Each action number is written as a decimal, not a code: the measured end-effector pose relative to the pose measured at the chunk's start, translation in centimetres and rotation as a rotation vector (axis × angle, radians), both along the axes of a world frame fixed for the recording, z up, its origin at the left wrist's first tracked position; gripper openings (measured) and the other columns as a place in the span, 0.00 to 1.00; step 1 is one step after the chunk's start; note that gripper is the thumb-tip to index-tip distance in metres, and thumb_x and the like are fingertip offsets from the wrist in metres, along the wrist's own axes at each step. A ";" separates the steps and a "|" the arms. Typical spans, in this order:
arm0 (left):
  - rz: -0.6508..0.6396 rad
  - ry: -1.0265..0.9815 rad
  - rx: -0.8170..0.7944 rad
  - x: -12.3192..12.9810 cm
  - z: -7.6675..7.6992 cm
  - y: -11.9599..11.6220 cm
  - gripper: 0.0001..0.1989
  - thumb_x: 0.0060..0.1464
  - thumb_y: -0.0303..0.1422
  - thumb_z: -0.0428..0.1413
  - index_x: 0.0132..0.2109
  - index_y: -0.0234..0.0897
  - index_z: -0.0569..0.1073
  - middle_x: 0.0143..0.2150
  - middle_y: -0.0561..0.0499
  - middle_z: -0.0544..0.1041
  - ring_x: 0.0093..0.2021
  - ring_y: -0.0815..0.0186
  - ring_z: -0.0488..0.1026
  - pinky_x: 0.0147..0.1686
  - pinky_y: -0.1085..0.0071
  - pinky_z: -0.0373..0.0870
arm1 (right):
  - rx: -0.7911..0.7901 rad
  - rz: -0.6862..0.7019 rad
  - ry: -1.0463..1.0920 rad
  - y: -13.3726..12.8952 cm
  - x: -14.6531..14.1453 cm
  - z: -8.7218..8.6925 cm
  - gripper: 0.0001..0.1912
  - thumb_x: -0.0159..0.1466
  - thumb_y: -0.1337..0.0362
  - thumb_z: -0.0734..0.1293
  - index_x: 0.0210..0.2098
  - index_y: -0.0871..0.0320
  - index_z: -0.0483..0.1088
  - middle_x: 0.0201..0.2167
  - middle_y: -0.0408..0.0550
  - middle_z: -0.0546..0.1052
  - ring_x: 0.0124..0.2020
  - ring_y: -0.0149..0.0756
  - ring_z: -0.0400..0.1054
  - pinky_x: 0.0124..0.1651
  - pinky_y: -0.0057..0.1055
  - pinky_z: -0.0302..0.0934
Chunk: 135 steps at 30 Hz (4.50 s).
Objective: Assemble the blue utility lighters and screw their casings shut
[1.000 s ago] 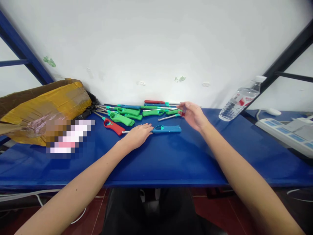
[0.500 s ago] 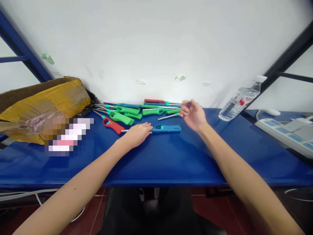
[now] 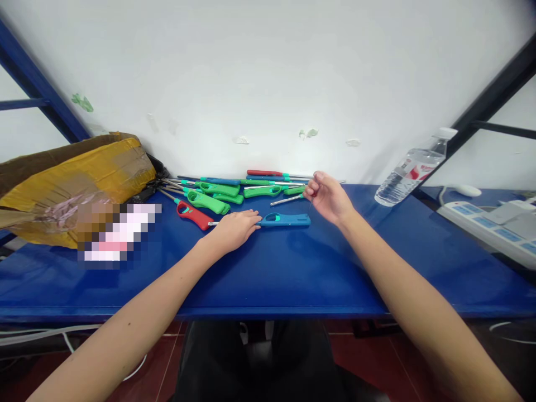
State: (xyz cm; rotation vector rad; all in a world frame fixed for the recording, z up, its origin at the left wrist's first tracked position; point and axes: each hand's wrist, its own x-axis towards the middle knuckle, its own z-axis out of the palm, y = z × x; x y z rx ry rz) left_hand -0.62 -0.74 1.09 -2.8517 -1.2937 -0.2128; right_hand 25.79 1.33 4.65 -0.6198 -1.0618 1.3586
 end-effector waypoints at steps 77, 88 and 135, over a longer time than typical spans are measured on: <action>0.013 -0.054 -0.036 0.1 0.4 -0.4 0.19 0.66 0.32 0.46 0.58 0.35 0.73 0.63 0.43 0.70 0.64 0.55 0.67 0.62 0.57 0.66 | 0.101 -0.104 -0.196 1.2 2.4 -0.7 0.16 0.53 0.50 0.76 0.29 0.56 0.75 0.29 0.45 0.76 0.32 0.34 0.70 0.34 0.30 0.68; 0.025 -0.021 -0.030 0.2 0.5 -0.4 0.19 0.66 0.33 0.45 0.59 0.36 0.72 0.63 0.44 0.70 0.64 0.56 0.67 0.62 0.60 0.65 | 0.031 0.023 -0.033 -0.2 0.0 -0.5 0.18 0.51 0.52 0.79 0.28 0.53 0.68 0.22 0.36 0.67 0.27 0.28 0.67 0.36 0.28 0.69; 0.037 -0.024 -0.057 0.1 0.4 -0.3 0.20 0.66 0.33 0.46 0.59 0.35 0.72 0.64 0.43 0.69 0.64 0.55 0.66 0.63 0.59 0.64 | 0.044 0.140 -0.151 0.4 0.8 -0.7 0.18 0.55 0.48 0.75 0.27 0.55 0.73 0.28 0.42 0.66 0.30 0.31 0.62 0.34 0.29 0.62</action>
